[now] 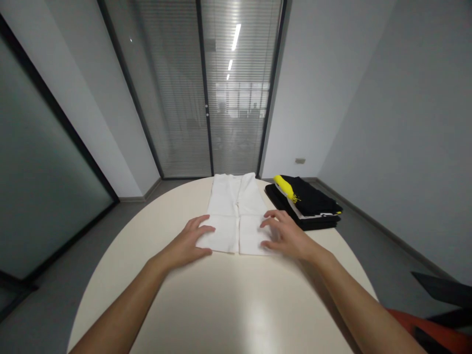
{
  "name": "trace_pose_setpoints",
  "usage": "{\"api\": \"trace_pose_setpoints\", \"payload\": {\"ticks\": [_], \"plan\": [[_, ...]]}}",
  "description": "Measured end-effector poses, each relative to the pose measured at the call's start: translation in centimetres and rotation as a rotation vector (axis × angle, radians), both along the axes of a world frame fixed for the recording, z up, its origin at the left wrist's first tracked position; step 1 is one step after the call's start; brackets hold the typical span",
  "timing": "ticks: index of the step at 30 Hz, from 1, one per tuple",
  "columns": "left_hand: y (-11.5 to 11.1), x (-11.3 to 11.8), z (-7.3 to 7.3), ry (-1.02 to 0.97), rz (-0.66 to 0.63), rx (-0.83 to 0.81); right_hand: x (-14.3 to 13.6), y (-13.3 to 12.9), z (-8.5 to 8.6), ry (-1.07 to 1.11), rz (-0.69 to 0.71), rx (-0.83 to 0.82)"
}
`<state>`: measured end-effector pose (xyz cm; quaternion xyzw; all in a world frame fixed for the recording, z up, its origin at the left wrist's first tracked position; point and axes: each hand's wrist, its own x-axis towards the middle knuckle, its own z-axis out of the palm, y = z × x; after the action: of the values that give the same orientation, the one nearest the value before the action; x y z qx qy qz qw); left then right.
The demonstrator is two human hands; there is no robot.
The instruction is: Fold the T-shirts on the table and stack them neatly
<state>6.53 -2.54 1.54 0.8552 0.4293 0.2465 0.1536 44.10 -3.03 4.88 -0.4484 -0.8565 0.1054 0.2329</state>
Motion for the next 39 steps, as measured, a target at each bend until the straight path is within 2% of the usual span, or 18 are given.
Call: {"api": "trace_pose_setpoints", "payload": {"ticks": [3, 8, 17, 23, 26, 28, 30, 32, 35, 37, 39], "plan": [[-0.3, -0.3, 0.6, 0.131, -0.057, 0.035, -1.1, -0.8, 0.5, -0.140, 0.088, -0.091], [-0.5, -0.7, 0.5, 0.250, -0.084, 0.008, -1.2, -0.7, -0.2, -0.178, 0.148, -0.191], [0.1, 0.1, 0.1, 0.215, -0.020, 0.114, -0.7, 0.2, -1.8, -0.200, 0.170, -0.050], [0.0, 1.0, 0.4, 0.188, 0.056, 0.119, -1.4, 1.3, -1.8, -0.296, 0.034, 0.114], [-0.2, 1.2, 1.3, 0.208, 0.079, 0.090, -1.7, 1.4, -1.3, -0.311, 0.023, 0.117], [-0.6, 1.2, 2.3, 0.231, 0.101, 0.047, -1.9, 1.0, -0.7, -0.263, 0.053, 0.069], [-1.1, 1.1, 3.6, 0.244, 0.104, -0.064, -2.1, 0.3, -0.1, -0.207, 0.098, -0.014], [-1.8, 0.8, 4.9, 0.229, 0.033, -0.269, -2.3, -0.5, 0.5, -0.163, 0.158, -0.149], [-2.7, 0.3, 6.2, 0.176, -0.115, -0.572, -2.3, -1.6, 1.1, -0.094, 0.257, -0.435], [-3.1, 0.0, 6.6, 0.141, -0.131, -0.657, -2.0, -2.0, 1.2, -0.032, 0.286, -0.602], [-3.1, -0.2, 6.9, 0.107, -0.125, -0.679, -1.6, -2.1, 1.2, 0.027, 0.284, -0.700]]}}
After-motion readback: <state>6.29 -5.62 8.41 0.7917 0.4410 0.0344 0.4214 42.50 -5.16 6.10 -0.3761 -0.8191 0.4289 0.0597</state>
